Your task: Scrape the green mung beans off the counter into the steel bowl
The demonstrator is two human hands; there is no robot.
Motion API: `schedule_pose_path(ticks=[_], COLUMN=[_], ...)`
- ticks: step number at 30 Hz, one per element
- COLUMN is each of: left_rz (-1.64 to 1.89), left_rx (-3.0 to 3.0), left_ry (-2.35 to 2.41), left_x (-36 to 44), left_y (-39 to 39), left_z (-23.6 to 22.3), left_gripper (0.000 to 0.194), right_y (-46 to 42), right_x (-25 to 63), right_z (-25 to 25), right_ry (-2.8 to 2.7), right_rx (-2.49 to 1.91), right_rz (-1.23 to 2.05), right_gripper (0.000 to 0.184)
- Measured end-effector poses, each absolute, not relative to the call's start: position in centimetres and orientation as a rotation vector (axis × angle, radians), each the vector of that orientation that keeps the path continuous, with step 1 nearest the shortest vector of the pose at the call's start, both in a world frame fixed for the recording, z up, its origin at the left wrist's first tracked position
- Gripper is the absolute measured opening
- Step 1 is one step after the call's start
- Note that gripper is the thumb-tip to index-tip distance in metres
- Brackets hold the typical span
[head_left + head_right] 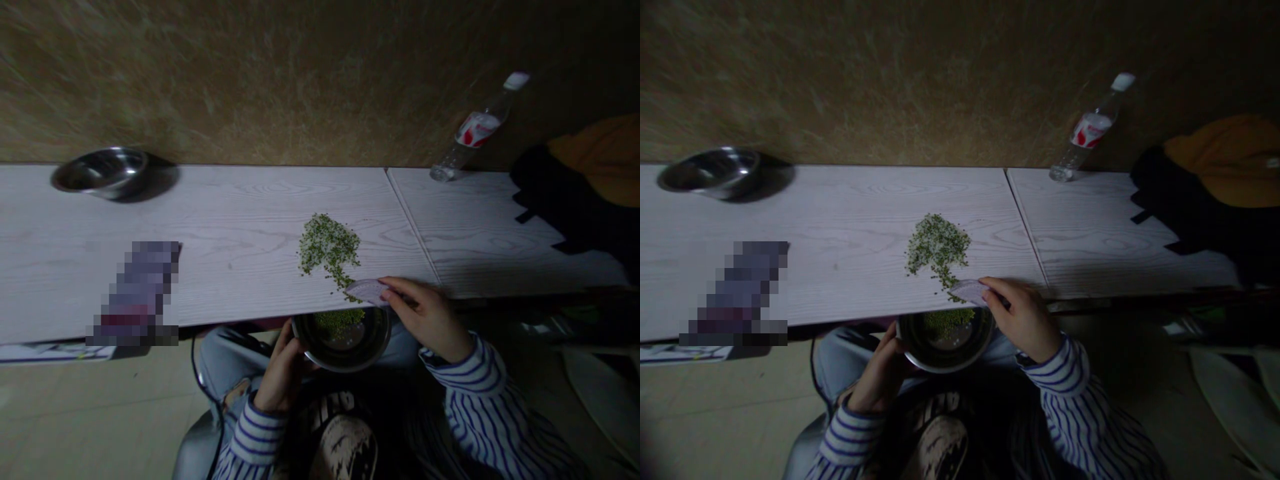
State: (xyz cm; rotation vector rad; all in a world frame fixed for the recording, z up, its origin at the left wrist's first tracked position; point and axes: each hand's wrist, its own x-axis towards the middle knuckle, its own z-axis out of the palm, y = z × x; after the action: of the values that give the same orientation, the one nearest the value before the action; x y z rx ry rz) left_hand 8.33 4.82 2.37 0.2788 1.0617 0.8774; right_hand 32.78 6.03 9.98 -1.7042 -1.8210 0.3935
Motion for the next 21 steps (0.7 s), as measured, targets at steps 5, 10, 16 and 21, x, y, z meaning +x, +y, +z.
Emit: schedule_pose_path(ticks=[5,10,16,21], left_rz=[0.877,0.883,0.88,0.887], left_rx=[0.267,0.257,0.273,0.286], left_ry=[1.079,1.092,1.089,1.071], left_x=[8.16,8.11,8.02,7.92], left_y=[4.78,4.84,4.88,4.89], left_z=[2.27,2.43,2.67,2.67], left_gripper=[0.059,0.059,0.055,0.056], right_y=[6.34,6.53,6.54,6.64], right_x=[32.5,32.24,31.91,31.8], right_z=[9.93,10.07,10.24,10.23], right_ry=[-1.838,-1.849,-1.853,-1.86], right_rx=[-1.694,-1.685,-1.665,-1.676], right_rz=[0.379,0.383,0.415,0.42], right_gripper=[0.025,0.024,0.024,0.024])
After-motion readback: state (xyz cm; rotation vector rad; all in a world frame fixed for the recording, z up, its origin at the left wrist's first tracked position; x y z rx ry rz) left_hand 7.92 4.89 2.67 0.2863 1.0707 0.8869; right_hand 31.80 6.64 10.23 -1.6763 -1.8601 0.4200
